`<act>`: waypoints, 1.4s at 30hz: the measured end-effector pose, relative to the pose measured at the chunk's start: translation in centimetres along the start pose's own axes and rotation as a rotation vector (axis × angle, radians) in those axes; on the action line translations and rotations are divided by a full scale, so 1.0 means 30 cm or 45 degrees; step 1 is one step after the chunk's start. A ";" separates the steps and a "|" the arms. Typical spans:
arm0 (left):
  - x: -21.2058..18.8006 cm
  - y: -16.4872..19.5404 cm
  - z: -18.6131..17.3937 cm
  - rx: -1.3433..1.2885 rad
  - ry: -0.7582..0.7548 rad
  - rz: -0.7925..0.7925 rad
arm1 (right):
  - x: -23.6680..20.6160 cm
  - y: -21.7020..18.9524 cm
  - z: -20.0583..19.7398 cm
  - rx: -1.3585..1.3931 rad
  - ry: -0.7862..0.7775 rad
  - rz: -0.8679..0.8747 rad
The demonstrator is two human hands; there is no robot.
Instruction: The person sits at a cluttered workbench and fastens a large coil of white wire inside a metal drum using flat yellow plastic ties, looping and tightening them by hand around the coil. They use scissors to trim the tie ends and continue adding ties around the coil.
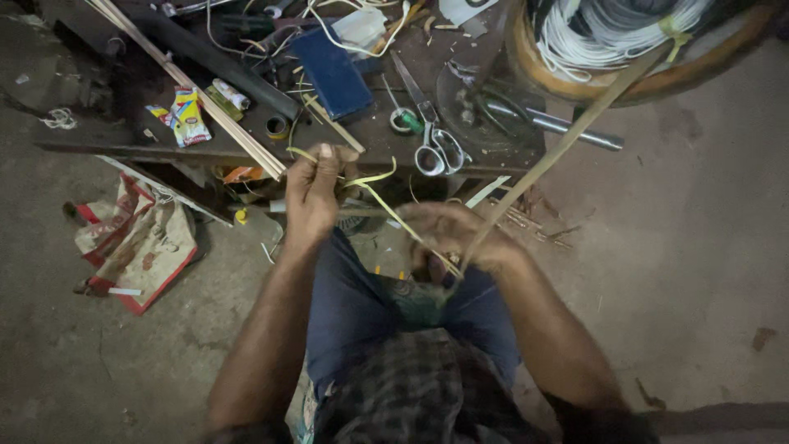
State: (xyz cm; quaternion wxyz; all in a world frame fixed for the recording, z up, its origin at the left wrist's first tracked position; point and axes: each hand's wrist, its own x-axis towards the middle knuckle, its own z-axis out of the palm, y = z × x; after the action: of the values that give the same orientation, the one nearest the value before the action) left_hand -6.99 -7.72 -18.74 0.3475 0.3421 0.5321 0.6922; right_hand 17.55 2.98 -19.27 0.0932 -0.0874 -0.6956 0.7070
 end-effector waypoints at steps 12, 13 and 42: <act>0.108 0.015 -0.011 0.853 -0.244 0.670 | -0.166 0.118 -0.078 0.183 1.326 0.355; 0.124 0.031 -0.019 0.921 -0.208 0.668 | -0.203 0.132 -0.107 0.397 1.528 0.340; 0.359 -0.038 0.223 1.058 -0.348 0.840 | -0.529 -0.055 0.103 0.326 0.639 -0.734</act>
State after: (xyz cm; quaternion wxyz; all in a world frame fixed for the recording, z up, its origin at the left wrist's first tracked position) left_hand -6.85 4.94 -17.40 0.0137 0.6861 0.5753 0.4451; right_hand 32.14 -4.02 -17.65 0.4648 -0.0463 -0.5536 0.6895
